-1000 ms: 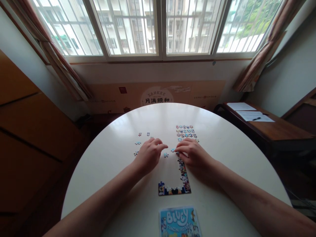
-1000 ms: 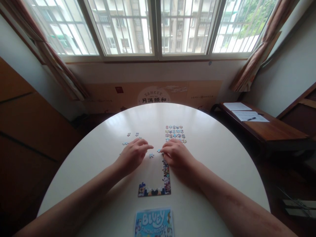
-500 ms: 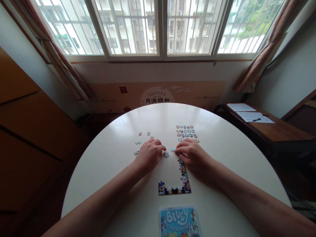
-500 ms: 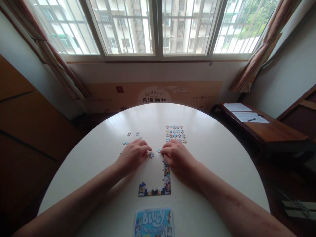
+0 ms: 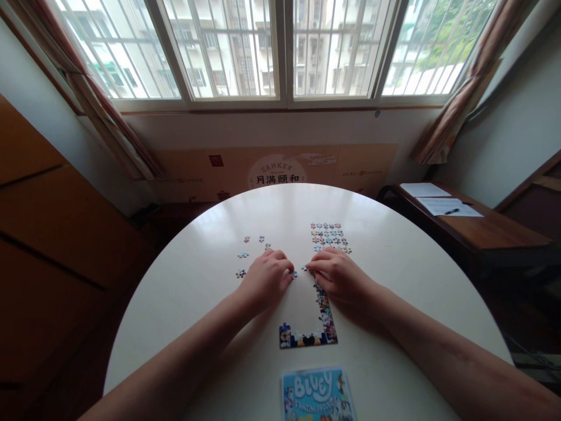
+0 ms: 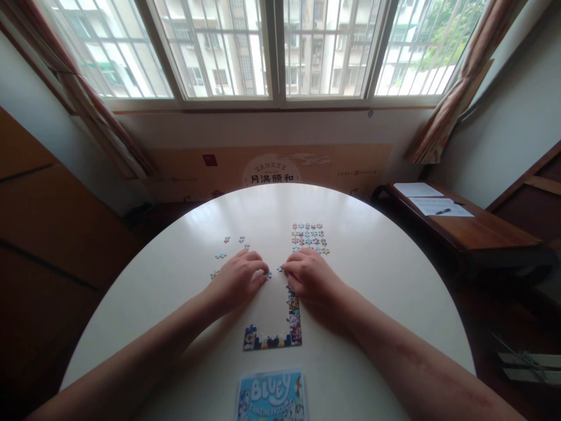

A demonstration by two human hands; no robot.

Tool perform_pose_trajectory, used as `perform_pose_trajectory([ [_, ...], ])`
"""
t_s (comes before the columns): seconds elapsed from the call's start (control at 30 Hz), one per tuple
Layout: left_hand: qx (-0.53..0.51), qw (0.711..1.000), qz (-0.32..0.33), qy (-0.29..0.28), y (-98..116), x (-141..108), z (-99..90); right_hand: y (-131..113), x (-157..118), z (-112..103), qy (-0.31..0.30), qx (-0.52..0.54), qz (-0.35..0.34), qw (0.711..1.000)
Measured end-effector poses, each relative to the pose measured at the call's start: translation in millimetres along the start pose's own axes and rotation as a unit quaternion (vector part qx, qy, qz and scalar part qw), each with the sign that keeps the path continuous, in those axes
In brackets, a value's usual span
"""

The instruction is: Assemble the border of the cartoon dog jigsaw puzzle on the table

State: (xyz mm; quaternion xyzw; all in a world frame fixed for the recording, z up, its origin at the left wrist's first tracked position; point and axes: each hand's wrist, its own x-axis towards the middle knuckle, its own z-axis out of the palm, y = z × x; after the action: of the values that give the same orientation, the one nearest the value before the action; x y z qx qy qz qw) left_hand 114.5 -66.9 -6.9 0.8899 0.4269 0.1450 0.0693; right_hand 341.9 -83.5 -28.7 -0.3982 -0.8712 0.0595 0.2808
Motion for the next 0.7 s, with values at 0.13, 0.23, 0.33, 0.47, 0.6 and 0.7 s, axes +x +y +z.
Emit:
perform_pose_trajectory([
  [0.13, -0.025, 0.999, -0.023, -0.013, -1, 2, 0.5, -2, 0, 0, -0.005, -0.003, 0.006, 1.000],
  [0.23, -0.027, 0.999, -0.032, -0.022, 0, 4, 1.1, -3, 1, 0, -0.007, -0.004, 0.005, 1.000],
  [0.33, -0.017, 0.999, -0.033, -0.012, 1, 7, 3.4, -4, 1, 0, -0.005, -0.006, 0.000, 1.000],
  [0.47, 0.002, 0.999, -0.032, 0.013, 6, 12, 7.2, -4, 1, 1, -0.004, -0.012, 0.000, 1.000],
  [0.6, 0.030, 0.999, -0.027, 0.016, 12, 15, 9.2, -5, 1, 0, -0.009, -0.019, -0.004, 1.000],
  [0.7, 0.030, 0.999, -0.024, 0.022, 12, 15, 10.1, -6, 2, 0, -0.013, -0.021, -0.006, 1.000],
])
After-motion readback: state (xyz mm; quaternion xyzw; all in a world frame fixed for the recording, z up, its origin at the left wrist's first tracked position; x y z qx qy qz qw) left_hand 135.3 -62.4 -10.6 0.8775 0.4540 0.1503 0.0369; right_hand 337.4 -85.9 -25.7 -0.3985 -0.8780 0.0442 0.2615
